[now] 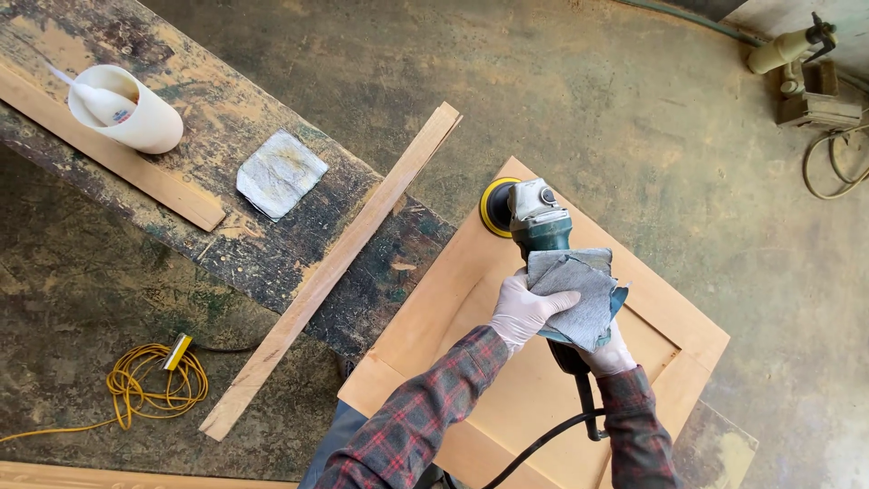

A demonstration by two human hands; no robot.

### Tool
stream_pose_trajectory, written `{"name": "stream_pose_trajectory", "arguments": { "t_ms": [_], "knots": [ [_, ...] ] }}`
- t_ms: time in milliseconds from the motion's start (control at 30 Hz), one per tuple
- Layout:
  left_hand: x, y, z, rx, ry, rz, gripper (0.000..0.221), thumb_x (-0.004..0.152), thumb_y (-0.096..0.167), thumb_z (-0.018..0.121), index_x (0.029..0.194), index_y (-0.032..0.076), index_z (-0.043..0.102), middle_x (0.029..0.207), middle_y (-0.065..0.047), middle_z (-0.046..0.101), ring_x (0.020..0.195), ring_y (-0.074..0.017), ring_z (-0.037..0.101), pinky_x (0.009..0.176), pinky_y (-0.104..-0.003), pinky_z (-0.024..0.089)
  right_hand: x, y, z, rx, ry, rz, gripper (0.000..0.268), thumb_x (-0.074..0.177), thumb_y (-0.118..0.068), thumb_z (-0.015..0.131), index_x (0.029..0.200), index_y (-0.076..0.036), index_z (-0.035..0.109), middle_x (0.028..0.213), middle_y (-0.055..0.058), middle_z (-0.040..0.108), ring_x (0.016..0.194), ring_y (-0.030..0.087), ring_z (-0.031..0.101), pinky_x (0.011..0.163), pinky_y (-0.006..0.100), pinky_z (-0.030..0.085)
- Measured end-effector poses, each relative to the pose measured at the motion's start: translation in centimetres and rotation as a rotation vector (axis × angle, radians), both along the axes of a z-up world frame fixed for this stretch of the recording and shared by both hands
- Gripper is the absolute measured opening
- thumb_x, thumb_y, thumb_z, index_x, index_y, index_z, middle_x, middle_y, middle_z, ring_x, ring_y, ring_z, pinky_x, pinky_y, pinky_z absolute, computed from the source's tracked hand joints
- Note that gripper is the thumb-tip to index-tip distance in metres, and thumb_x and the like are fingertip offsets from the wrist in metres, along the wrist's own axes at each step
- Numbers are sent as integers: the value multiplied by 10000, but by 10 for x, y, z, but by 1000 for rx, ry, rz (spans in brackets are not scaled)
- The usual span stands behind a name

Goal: The person sands a wooden cabinet door panel. They first use a power sander on the panel surface, then wipe and hand-sand the panel and frame with abrasive pads, repositioning the door to sand different areas.

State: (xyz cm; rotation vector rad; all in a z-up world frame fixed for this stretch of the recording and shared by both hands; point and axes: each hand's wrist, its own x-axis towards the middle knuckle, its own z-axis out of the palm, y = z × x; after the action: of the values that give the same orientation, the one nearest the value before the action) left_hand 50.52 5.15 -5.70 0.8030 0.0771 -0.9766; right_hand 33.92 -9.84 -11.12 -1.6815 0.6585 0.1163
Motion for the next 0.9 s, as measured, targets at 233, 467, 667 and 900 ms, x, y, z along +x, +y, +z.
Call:
{"name": "stream_pose_trajectory", "arguments": {
  "t_ms": [233,467,667,900],
  "knots": [
    [-28,48,19,58,-27,25,509,783,49,850,1236,-26,630,1138,-100,731,1022,-173,715,897,-316,605,-18,10,8,-170,72,205,558,814,-84,802,1335,-62,602,1273,68,708,1153,171,682,964,337,565],
    [-59,112,34,133,63,109,482,774,6,838,1211,-9,636,1125,-91,744,1010,-167,724,898,-312,608,-41,71,-8,235,149,120,515,906,-104,659,1398,-80,509,1359,112,630,1185,216,645,985,406,568],
    [-81,156,35,155,121,147,446,784,-5,824,1192,-4,644,1107,-93,742,981,-162,725,865,-324,618,-52,112,-5,1149,378,-633,547,1052,-456,370,1385,-50,524,1341,166,626,1162,285,651,1036,482,520],
    [-115,195,51,153,103,136,337,827,17,813,1143,-30,707,1063,-82,768,944,-132,721,833,-293,609,-76,149,15,1211,462,-601,548,1012,-435,423,1327,-10,563,1262,182,671,1096,314,687,981,483,559]
  ]
}}
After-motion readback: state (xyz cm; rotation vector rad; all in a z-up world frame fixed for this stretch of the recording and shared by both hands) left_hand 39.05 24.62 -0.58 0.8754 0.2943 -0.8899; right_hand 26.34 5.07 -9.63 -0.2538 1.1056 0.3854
